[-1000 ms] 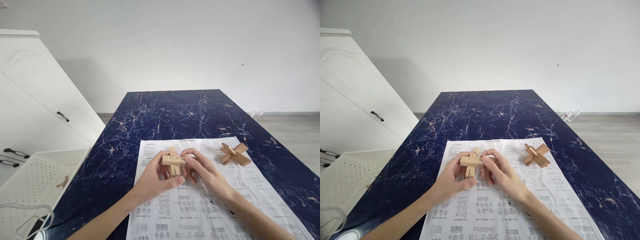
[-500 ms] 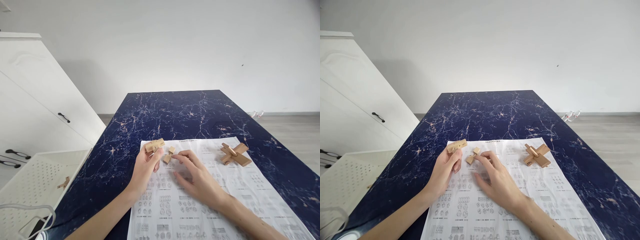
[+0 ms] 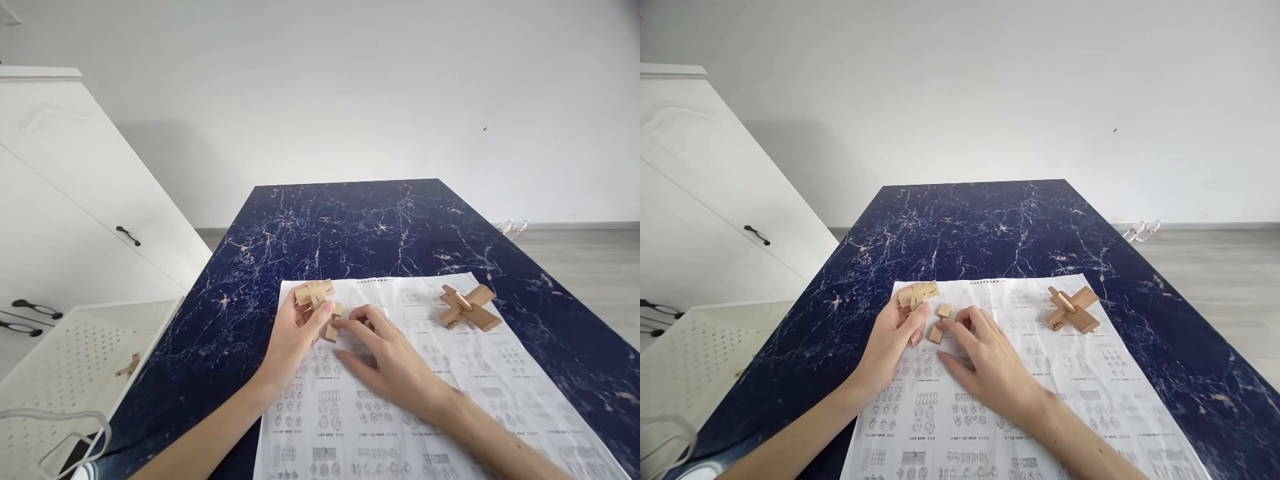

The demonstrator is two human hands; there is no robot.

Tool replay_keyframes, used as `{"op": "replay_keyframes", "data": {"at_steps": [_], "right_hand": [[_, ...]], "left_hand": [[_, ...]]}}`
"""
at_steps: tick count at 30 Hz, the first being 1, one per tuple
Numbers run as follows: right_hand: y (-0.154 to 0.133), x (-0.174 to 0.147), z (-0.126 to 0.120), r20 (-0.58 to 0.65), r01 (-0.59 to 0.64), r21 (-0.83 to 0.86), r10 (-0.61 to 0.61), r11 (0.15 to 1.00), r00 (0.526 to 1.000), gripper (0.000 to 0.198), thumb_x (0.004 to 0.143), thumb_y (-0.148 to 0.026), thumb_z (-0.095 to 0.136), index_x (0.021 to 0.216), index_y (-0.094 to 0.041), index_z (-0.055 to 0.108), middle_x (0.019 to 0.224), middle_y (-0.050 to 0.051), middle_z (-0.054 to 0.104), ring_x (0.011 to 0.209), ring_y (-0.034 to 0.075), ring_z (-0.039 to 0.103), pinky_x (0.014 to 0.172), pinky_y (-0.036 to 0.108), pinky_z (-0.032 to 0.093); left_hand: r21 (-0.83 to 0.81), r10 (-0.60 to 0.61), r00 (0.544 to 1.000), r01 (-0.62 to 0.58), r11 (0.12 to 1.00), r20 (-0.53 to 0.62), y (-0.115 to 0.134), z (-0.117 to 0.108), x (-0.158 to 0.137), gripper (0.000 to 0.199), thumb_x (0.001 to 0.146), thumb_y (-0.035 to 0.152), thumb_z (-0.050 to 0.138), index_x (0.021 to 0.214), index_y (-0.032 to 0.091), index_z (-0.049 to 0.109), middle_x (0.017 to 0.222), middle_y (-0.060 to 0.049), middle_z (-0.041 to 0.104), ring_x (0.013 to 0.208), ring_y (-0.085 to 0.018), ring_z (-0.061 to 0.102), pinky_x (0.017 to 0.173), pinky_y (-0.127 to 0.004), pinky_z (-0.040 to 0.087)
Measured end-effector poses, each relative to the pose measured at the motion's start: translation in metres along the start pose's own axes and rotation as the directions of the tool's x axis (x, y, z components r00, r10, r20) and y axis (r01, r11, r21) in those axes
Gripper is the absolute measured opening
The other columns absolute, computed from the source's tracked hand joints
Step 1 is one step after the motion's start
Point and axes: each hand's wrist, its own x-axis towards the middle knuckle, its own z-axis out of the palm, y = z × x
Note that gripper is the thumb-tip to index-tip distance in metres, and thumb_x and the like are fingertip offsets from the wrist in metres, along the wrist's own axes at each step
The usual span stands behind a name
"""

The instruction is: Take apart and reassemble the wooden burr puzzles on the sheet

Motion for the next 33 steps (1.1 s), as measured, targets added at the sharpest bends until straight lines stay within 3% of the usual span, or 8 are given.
{"op": "replay_keyframes", "data": {"at_steps": [5, 10, 14, 16, 18, 21, 25, 33], "right_hand": [[-0.003, 0.0, -0.003, 0.057, -0.052, 0.073, 0.048, 0.996, 0.997, 0.025, 0.103, -0.028, 0.068, 0.128, -0.026, 0.068, 0.132, 0.013, 0.054, 0.092, 0.023, 0.067, 0.08, 0.046, 0.066], [0.0, -0.001, -0.002, 0.057, -0.063, 0.104, 0.057, 0.993, 0.997, 0.019, 0.102, -0.028, 0.071, 0.121, -0.026, 0.069, 0.15, 0.015, 0.049, 0.104, 0.026, 0.07, 0.087, 0.05, 0.065], [-0.001, 0.001, -0.004, 0.044, -0.067, 0.198, 0.06, 0.978, 0.997, 0.016, 0.101, -0.027, 0.071, 0.117, -0.028, 0.071, 0.149, 0.012, 0.059, 0.13, 0.032, 0.065, 0.104, 0.053, 0.059], [-0.003, 0.003, -0.006, 0.05, -0.129, 0.293, 0.12, 0.947, 0.992, 0.014, 0.099, -0.03, 0.075, 0.113, -0.029, 0.071, 0.145, 0.01, 0.065, 0.129, 0.031, 0.066, 0.102, 0.051, 0.059], [-0.004, 0.006, -0.011, 0.064, -0.216, 0.428, 0.209, 0.878, 0.976, 0.014, 0.096, -0.034, 0.078, 0.106, -0.028, 0.071, 0.143, 0.009, 0.067, 0.121, 0.029, 0.07, 0.099, 0.048, 0.06], [-0.002, 0.009, -0.017, 0.111, -0.299, 0.661, 0.304, 0.689, 0.946, 0.023, 0.095, -0.043, 0.081, 0.106, -0.027, 0.068, 0.14, 0.009, 0.068, 0.115, 0.027, 0.071, 0.097, 0.046, 0.06], [0.005, 0.01, -0.023, 0.183, -0.349, 0.81, 0.362, 0.471, 0.914, 0.04, 0.094, -0.052, 0.084, 0.12, -0.028, 0.065, 0.133, 0.008, 0.067, 0.094, 0.02, 0.071, 0.075, 0.035, 0.057], [0.004, 0.01, -0.025, 0.183, -0.298, 0.891, 0.329, 0.343, 0.926, 0.048, 0.093, -0.057, 0.084, 0.124, -0.027, 0.064, 0.116, 0.006, 0.069, 0.073, 0.013, 0.062, 0.061, 0.028, 0.045]], "left_hand": [[0.027, 0.004, 1.0, -0.005, 1.0, 0.018, 0.0, -0.001, 0.0, 0.052, 0.092, 0.056, 0.081, 0.123, 0.018, 0.065, 0.072, 0.007, 0.05, 0.058, -0.008, 0.037, 0.053, -0.024, 0.033], [0.04, -0.011, 1.0, 0.01, 0.999, 0.026, 0.0, -0.002, -0.001, 0.053, 0.092, 0.056, 0.081, 0.125, 0.017, 0.064, 0.076, 0.006, 0.053, 0.059, -0.008, 0.039, 0.054, -0.024, 0.035], [0.038, -0.006, 0.999, 0.004, 0.999, 0.037, 0.001, -0.001, -0.002, 0.052, 0.09, 0.05, 0.085, 0.127, 0.02, 0.065, 0.085, 0.002, 0.062, 0.068, -0.011, 0.054, 0.062, -0.025, 0.045], [0.007, -0.006, 0.998, 0.005, 1.0, 0.066, 0.002, 0.0, -0.004, 0.054, 0.088, 0.046, 0.088, 0.13, 0.022, 0.064, 0.09, 0.001, 0.067, 0.078, -0.015, 0.063, 0.07, -0.027, 0.052], [-0.035, -0.001, 0.995, 0.004, 0.999, 0.101, 0.003, 0.001, -0.006, 0.058, 0.088, 0.043, 0.088, 0.135, 0.024, 0.061, 0.099, -0.002, 0.073, 0.09, -0.019, 0.07, 0.08, -0.031, 0.057], [-0.083, 0.028, 0.99, -0.016, 0.996, 0.141, 0.002, 0.001, -0.009, 0.063, 0.087, 0.039, 0.089, 0.14, 0.027, 0.058, 0.118, -0.006, 0.077, 0.105, -0.023, 0.074, 0.093, -0.036, 0.059], [-0.024, 0.031, 0.987, -0.028, 0.999, 0.155, 0.0, 0.001, -0.013, 0.068, 0.085, 0.038, 0.092, 0.142, 0.029, 0.056, 0.119, -0.007, 0.077, 0.105, -0.024, 0.074, 0.091, -0.036, 0.059], [0.073, 0.031, 0.981, -0.046, 0.996, 0.191, -0.003, 0.003, -0.017, 0.074, 0.081, 0.042, 0.094, 0.143, 0.028, 0.054, 0.111, -0.006, 0.076, 0.081, -0.017, 0.066, 0.074, -0.031, 0.054]]}}
